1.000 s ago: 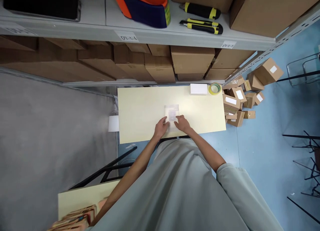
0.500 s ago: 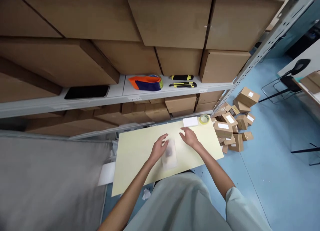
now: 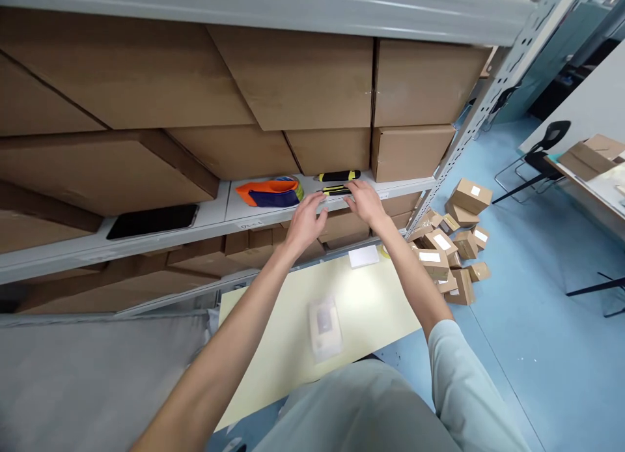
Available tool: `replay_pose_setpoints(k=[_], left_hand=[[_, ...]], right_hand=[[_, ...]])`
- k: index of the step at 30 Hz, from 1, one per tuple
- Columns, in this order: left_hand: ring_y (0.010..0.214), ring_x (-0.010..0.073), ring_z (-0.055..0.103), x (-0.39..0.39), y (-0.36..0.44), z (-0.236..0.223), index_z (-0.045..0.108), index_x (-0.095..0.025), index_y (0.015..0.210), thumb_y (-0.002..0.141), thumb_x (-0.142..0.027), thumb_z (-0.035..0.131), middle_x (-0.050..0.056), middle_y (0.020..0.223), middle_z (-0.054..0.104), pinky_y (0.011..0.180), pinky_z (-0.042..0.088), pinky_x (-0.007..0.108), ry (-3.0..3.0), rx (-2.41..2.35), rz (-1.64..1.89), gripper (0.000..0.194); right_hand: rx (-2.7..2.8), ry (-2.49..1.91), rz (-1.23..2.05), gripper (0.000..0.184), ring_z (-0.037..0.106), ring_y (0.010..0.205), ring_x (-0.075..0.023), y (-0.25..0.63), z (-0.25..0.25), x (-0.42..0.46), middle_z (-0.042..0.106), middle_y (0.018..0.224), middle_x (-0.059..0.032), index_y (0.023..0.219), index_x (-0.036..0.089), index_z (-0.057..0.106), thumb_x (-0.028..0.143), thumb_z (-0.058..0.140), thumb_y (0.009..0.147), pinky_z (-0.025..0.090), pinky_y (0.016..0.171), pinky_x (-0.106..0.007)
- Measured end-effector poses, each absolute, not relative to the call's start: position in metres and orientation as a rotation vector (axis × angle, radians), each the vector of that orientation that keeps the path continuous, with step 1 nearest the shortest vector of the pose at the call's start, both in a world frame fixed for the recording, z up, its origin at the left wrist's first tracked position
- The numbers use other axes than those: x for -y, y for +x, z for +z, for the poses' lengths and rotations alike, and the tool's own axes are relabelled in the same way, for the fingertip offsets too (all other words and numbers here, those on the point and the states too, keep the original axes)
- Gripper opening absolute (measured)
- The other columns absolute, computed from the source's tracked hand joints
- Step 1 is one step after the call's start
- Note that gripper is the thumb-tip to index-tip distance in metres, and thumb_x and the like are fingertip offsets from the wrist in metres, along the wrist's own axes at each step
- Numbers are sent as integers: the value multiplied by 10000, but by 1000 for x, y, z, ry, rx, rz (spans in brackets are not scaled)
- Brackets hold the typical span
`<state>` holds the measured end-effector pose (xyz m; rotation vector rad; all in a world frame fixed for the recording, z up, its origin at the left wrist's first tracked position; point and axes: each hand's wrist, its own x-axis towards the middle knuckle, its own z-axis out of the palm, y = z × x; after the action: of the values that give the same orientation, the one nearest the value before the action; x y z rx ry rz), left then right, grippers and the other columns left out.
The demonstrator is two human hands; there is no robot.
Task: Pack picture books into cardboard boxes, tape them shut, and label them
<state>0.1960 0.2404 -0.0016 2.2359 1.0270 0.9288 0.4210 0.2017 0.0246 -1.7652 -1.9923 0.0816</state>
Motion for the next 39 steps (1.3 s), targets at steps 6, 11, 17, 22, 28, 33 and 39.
replay_pose_setpoints(k=[6, 11, 17, 22, 28, 33, 39], left_hand=[[1439, 349, 587, -252, 206, -13, 703, -154, 1413, 988, -202, 541, 171, 1499, 655, 1290, 432, 492, 2288, -1052, 847, 458], [1437, 345, 584, -237, 199, -16, 711, -184, 1405, 985, -192, 564, 151, 1490, 663, 1295, 421, 489, 2251, -1053, 849, 445], [1417, 302, 605, -198, 163, -35, 721, -220, 1398, 1023, -235, 548, 104, 1492, 670, 1290, 422, 425, 2159, -1120, 899, 414], [1296, 311, 693, -140, 99, -109, 751, -213, 1346, 1023, -242, 541, 115, 1384, 739, 1198, 504, 420, 2010, -1378, 731, 386], [1036, 293, 780, -53, 36, -212, 802, -224, 1229, 977, -215, 569, 121, 1263, 800, 1071, 579, 419, 1730, -1641, 313, 344], [1115, 314, 768, -18, 19, -258, 813, -221, 1147, 976, -214, 579, 135, 1248, 814, 1067, 564, 425, 1610, -1741, 34, 290], [1211, 363, 739, -26, 15, -279, 789, -178, 1134, 1037, -373, 550, 195, 1247, 810, 1058, 549, 444, 1511, -1791, -122, 324]], right_hand=[[2081, -1856, 158, 447, 543, 1425, -348, 418, 14, -231, 583, 1617, -193, 1506, 137, 643, 209, 588, 1069, 482, 1214, -520], [2096, -1889, 111, 478, 531, 1388, -353, 411, 10, -230, 667, 1451, -216, 1510, 129, 625, 132, 607, 1033, 508, 1176, -517], [1955, -1869, 55, 474, 525, 1303, -388, 399, -6, -183, 641, 1377, -212, 1485, 129, 638, 181, 613, 1015, 488, 1170, -560], [1850, -1852, 232, 462, 546, 1253, -373, 369, -68, -99, 632, 1326, -163, 1471, 192, 653, 287, 647, 1018, 515, 1129, -535], [1825, -1949, 688, 339, 616, 1182, -344, 304, -167, 0, 680, 1223, -137, 1256, 199, 703, 276, 726, 926, 542, 1087, -504], [1792, -2102, 1097, 405, 707, 1146, -310, 252, -210, 40, 713, 1343, -125, 1352, 210, 605, 267, 686, 959, 588, 968, -431], [1820, -2265, 1130, 342, 755, 1093, -312, 213, -218, 41, 749, 1345, -114, 1346, 237, 549, 307, 627, 1021, 592, 917, -420]])
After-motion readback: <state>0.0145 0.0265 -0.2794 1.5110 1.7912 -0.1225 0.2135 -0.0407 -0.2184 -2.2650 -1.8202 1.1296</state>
